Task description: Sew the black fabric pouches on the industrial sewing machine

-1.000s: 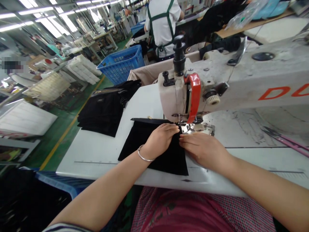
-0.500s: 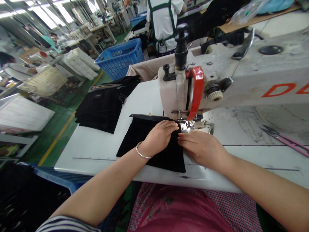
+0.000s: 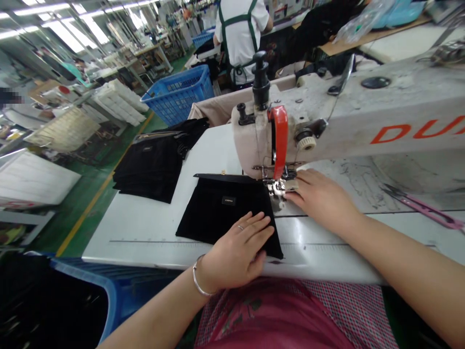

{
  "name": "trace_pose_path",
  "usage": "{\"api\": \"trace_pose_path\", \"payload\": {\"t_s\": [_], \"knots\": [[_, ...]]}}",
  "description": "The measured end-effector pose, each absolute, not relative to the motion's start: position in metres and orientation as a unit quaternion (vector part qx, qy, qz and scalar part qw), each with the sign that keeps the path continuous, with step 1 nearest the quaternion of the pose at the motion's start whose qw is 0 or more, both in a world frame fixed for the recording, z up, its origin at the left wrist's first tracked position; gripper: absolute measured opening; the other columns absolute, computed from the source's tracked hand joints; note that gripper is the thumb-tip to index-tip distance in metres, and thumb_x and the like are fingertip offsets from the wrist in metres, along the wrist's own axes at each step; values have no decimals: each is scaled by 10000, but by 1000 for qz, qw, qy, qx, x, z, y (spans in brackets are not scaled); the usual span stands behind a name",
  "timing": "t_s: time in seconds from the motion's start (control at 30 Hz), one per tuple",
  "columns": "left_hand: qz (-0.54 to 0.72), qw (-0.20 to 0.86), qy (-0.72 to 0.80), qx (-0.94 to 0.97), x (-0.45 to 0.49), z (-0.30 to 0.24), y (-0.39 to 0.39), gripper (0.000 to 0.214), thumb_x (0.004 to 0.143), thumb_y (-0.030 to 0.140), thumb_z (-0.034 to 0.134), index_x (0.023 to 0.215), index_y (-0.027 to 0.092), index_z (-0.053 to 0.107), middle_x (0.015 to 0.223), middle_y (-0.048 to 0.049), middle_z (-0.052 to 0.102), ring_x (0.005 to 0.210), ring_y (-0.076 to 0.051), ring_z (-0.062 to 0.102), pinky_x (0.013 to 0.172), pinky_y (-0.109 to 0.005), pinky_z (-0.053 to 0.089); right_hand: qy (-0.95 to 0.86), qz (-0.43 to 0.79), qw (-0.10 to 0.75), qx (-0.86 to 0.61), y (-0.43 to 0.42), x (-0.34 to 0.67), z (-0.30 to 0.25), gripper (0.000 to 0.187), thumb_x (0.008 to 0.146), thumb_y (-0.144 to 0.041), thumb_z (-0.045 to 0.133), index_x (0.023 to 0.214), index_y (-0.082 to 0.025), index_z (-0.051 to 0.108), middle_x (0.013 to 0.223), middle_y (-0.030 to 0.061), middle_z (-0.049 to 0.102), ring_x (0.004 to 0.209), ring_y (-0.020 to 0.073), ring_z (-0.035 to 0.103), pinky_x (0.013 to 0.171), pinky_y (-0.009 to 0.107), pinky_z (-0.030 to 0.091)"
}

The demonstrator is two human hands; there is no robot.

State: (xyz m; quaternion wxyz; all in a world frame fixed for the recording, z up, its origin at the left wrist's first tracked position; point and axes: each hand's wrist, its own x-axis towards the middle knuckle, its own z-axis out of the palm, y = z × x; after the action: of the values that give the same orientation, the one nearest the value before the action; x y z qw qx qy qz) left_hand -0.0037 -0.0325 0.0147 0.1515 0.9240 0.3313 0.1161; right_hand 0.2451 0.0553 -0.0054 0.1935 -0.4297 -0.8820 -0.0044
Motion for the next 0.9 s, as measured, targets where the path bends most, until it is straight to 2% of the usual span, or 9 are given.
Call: {"api": "trace_pose_path", "payload": {"t_s": [0.1, 0.17, 0.23, 0.37, 0.47, 0.53, 0.6, 0.73, 0.9], "knots": [[127, 140, 339, 921, 0, 12, -33, 541, 917, 380, 564, 1361, 97, 437, 1425, -155, 452, 1404, -282, 314, 1186, -518, 288, -858, -40, 215, -464, 59, 230, -9, 184, 929, -303, 547, 931, -139, 631, 936, 121, 605, 904, 272, 556, 758, 385, 467], [156, 153, 345, 913, 0, 10, -33, 411, 961, 260, 481, 1344, 114, 452, 1397, -133, 490, 1381, -246, 362, 1177, -501, 319, -871, -12, 217, -440, 48, 230, -7, 173, 936, -291, 536, 886, -153, 628, 917, 103, 595, 898, 257, 549, 769, 378, 460], [192, 189, 362, 893, -1, 9, -34, 385, 954, 147, 411, 1336, 130, 459, 1378, -114, 514, 1351, -213, 409, 1166, -476, 350, -889, 59, 222, -395, 28, 236, -3, 165, 941, -284, 533, 872, -173, 632, 958, 83, 597, 930, 235, 544, 827, 379, 450], [258, 254, 424, 830, -3, 16, -36, 309, 946, 144, 439, 1228, 185, 558, 1381, -68, 514, 1292, -191, 472, 1123, -398, 413, -897, 180, 220, -338, -18, 245, -2, 192, 899, -362, 606, 1009, -209, 644, 1058, 65, 602, 975, 229, 543, 865, 416, 434], [319, 270, 487, 767, -3, 26, -38, 294, 970, 175, 424, 1231, 206, 555, 1319, -50, 561, 1224, -178, 524, 1064, -352, 453, -887, 182, 236, -353, -41, 241, -9, 326, 872, -384, 644, 1151, -219, 606, 1065, 71, 612, 959, 238, 550, 829, 414, 443], [331, 260, 505, 753, -3, 33, -38, 331, 975, 177, 408, 1287, 208, 514, 1298, -51, 572, 1209, -180, 532, 1059, -349, 448, -881, 169, 252, -362, -47, 235, -14, 296, 893, -354, 622, 1155, -218, 598, 1052, 68, 618, 928, 230, 553, 808, 401, 448], [320, 253, 494, 768, -4, 36, -37, 339, 975, 169, 401, 1298, 205, 499, 1303, -51, 567, 1217, -176, 525, 1067, -339, 438, -878, 157, 262, -368, -49, 230, -16, 242, 915, -310, 591, 1137, -211, 597, 1044, 67, 623, 906, 224, 553, 800, 395, 452], [282, 233, 435, 823, -6, 34, -34, 330, 961, 110, 390, 1275, 158, 478, 1347, -77, 533, 1268, -165, 482, 1093, -325, 430, -884, 138, 260, -364, -48, 225, -15, 259, 929, -210, 541, 1185, -200, 574, 1109, 81, 620, 940, 236, 554, 819, 407, 465], [134, 160, 315, 926, -5, 23, -30, 282, 930, 35, 354, 1158, 68, 517, 1379, -144, 488, 1354, -217, 384, 1195, -430, 314, -907, 152, 254, -301, -48, 225, -13, 189, 930, -114, 483, 1046, -174, 619, 1110, 67, 634, 1024, 232, 552, 898, 417, 458]]}}
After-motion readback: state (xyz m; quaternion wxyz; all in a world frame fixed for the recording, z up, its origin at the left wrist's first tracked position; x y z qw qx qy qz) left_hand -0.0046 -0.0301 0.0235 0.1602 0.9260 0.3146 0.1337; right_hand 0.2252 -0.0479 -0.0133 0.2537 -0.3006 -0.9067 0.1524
